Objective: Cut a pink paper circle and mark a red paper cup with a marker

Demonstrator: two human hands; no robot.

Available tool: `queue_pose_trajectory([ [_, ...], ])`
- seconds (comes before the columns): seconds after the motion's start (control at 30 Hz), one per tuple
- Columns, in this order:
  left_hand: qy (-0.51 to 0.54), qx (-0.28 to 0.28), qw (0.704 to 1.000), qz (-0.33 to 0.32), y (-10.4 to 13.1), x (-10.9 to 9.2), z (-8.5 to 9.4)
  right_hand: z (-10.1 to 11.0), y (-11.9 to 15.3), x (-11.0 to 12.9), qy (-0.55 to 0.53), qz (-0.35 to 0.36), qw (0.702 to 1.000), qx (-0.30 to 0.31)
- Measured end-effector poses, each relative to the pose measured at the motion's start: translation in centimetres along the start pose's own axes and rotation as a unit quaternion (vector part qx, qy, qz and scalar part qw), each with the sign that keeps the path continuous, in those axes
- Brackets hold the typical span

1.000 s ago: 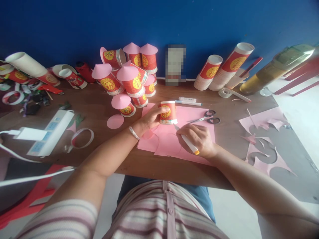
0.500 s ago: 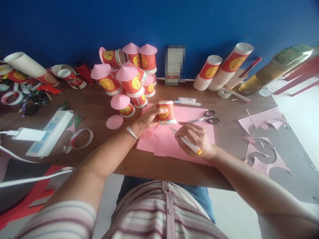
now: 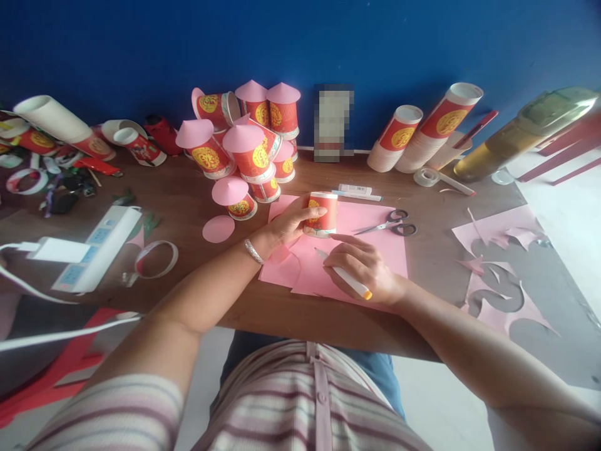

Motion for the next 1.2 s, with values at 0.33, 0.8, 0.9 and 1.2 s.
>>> queue_pose_trajectory([
  [0.33, 0.0, 0.05, 0.999, 0.014, -0.2, 0.2, -0.7, 0.6, 0.3, -1.2, 0.057, -0.062, 0.996, -0.01],
  [0.8, -0.016, 0.052, 0.999, 0.004, -0.1, 0.3, -0.5, 0.5, 0.2, -1.3, 0.073, -0.058, 0.996, 0.001],
  [0.9, -0.009, 0.055, 0.998, 0.005, -0.1, 0.5, -0.4, 0.4, 0.3, -1.3, 0.075, -0.057, 0.996, 0.007],
  [1.2, -0.003, 0.06, 0.998, 0.003, -0.2, 0.7, -0.1, 0.2, 0.4, -1.1, 0.09, -0.043, 0.995, 0.017],
])
Point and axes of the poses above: each hand's wrist, its own y-axis away from the middle knuckle, its own z-axis out of the back of the hand, x = y × z, the point moved 7 cm from there along -y, towards the middle knuckle, and after that the axes turned 15 degrees about y, right-handed, at the moved point
